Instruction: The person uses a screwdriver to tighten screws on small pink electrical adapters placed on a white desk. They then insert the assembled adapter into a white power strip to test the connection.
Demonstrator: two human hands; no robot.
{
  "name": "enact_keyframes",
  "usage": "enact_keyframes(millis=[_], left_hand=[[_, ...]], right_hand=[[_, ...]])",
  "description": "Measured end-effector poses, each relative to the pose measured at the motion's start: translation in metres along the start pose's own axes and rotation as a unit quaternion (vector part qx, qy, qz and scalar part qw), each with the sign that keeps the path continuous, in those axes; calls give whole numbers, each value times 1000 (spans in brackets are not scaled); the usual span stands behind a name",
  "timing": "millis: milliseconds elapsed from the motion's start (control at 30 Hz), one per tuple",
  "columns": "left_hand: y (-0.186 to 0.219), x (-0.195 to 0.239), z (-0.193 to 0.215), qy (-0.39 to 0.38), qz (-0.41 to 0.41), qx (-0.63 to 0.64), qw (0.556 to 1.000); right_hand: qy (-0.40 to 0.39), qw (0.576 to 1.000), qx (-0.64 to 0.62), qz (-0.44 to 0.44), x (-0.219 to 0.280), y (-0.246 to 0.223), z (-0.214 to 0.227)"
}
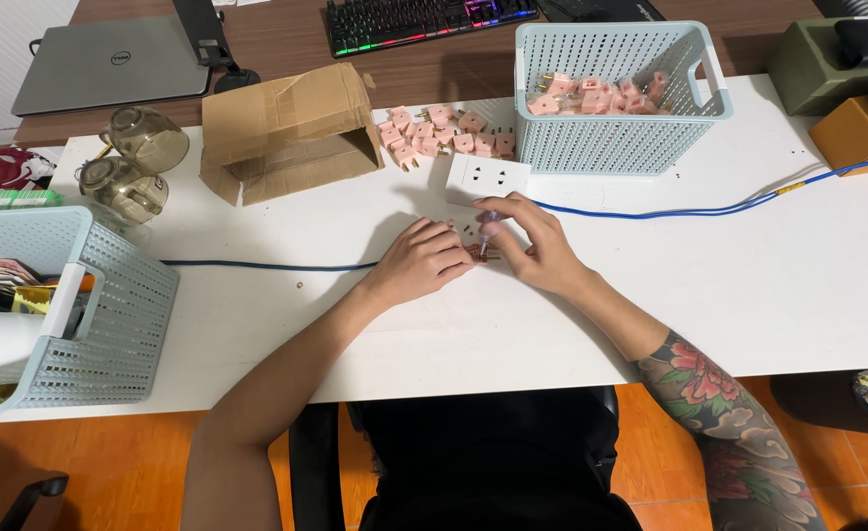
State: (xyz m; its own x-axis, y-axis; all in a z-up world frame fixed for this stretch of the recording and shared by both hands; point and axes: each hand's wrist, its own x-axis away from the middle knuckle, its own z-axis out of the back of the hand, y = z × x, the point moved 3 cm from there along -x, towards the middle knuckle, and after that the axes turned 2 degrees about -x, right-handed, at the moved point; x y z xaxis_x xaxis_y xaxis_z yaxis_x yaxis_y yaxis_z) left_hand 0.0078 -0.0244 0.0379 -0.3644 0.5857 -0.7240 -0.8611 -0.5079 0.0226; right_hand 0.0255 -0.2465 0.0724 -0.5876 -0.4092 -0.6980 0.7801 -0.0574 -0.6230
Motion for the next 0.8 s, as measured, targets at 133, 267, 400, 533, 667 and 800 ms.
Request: enact_keyframes(millis=[133,267,400,533,667,800], left_hand=[[2,-1,2,0,0,-6,1000],[-1,-1,1,-16,3,-1,1000],[1,-1,1,-21,5,3,1000],[2,-1,2,-13,5,-12,1000],[1,-1,1,-15,8,1,1000],[0,0,1,-13,6,-1,1000]], right_hand=[[-3,998,48,27,-5,-8,0],[1,1000,15,5,-9,-21,0],[10,999,35,8,3,8,0],[-5,998,52,25,-7,-11,3],[-3,1000,20,3,-4,-13,1],[-3,998,60,26,-1,3,3]])
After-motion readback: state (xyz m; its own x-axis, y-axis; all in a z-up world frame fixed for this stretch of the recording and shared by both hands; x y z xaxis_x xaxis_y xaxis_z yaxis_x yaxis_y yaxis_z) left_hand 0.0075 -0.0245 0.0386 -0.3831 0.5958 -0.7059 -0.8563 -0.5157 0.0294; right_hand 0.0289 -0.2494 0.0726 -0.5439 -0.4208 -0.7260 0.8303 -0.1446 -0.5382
